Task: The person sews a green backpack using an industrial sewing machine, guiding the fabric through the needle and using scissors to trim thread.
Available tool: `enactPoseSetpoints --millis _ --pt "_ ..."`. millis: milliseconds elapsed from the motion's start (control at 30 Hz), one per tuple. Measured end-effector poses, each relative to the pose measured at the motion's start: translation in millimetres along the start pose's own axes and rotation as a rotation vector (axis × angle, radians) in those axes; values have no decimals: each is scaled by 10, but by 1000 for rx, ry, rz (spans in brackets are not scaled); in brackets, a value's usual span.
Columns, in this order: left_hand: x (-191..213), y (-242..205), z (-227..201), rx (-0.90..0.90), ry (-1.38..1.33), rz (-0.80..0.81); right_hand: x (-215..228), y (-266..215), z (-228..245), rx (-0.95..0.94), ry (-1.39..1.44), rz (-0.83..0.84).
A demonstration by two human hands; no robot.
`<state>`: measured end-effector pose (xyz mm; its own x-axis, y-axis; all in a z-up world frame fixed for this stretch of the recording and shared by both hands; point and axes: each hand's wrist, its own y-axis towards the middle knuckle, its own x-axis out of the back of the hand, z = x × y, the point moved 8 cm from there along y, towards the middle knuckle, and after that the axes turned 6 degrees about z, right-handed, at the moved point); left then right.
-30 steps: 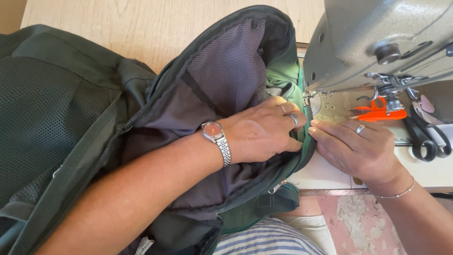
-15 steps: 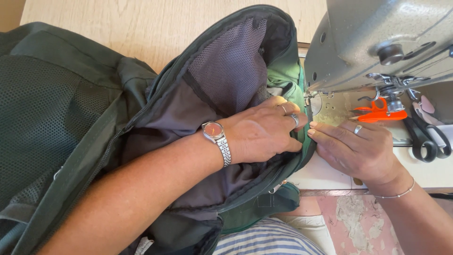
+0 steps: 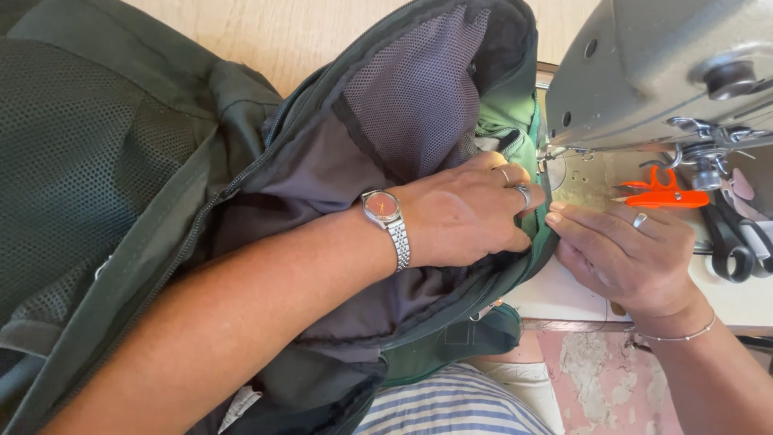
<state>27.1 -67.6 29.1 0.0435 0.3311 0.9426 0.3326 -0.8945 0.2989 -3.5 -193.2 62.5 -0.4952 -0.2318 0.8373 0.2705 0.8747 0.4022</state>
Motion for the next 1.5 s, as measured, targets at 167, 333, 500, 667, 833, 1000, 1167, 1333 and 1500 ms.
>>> enactPoseSetpoints --millis 167,333,500,667,833,1000,1167,1333,1500 --pt "23 -2 -2 5 -2 -7 -13 31 3 3 75 37" --pt "-28 18 12 0 14 -8 4 64 21 22 81 52" --pt "14 17 4 -19 -19 -22 25 66 30 37 83 48" --pt "10 32 15 -36 -50 -23 55 78 25 56 87 38" --pt "-5 43 22 -15 -29 -8 74 35 44 71 117 39" --pt "76 107 42 52 -70 42 108 18 28 76 92 31" --pt "127 69 17 14 -21 -62 141 -2 22 104 100 24" --pt "107 140 17 15 -47 -12 197 11 -39 88 125 12" --pt "163 166 -18 16 -18 20 237 41 -35 90 124 23"
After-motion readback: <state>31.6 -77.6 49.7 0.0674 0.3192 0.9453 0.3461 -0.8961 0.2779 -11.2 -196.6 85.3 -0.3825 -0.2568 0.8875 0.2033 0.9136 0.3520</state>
